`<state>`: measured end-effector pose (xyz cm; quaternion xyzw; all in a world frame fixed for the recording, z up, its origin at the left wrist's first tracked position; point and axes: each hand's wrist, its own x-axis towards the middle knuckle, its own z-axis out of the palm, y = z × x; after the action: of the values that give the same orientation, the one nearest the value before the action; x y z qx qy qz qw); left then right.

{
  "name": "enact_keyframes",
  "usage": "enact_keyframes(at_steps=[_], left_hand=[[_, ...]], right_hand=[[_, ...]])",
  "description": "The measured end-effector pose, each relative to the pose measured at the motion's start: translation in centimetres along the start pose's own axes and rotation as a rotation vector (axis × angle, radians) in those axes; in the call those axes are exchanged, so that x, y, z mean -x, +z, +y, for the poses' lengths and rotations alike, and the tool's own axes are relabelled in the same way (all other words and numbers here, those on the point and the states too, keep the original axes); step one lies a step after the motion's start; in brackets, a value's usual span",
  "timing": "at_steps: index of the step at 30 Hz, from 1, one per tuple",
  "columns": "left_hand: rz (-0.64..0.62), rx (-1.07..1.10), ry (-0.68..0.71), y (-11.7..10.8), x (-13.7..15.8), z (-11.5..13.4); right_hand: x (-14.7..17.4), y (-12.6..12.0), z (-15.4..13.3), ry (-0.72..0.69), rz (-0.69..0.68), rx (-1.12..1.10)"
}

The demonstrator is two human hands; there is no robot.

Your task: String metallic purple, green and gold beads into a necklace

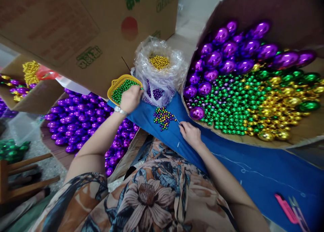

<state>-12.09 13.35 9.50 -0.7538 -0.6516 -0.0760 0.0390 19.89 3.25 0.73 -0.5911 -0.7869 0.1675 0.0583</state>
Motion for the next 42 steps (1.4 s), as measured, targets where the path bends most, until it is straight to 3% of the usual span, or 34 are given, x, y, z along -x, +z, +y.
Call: enact_keyframes(at_steps=[5, 9, 14, 24, 30, 34, 42], left_hand=[[-0.162, 0.132, 0.45, 3.3, 4.8, 10.0], [-0.194, 0.142, 0.516, 6.1, 6.1, 13.5], [-0.182, 0.149, 0.514, 7.4, 6.2, 13.4], [0.055, 0.365, 0.384, 7.2, 8.0, 11.1], [-0.052, 0.28, 0.469, 7.6, 9.2, 11.8], [-0.059, 0.265, 0.516, 7.6, 9.0, 12.8], [-0.08, 0.217, 0.47, 7.5, 8.7, 14.9]], right_hand=[[0.2, -0.4, -0.2, 0.022, -0.004, -0.002], [0.5, -0.7, -0.5, 0.065, -0.012, 0.029], [0.6, -0.7, -0.9, 0.094, -0.039, 0.069], [0.6, -0.2, -1.3, 0.105, -0.045, 0.09], [0.2, 0.4, -2.7, 0.091, -0.041, 0.097], [0.1, 0.0, -2.2, 0.058, -0.05, 0.047], [0.5, -0.8, -0.8, 0.115, -0.036, 0.038]])
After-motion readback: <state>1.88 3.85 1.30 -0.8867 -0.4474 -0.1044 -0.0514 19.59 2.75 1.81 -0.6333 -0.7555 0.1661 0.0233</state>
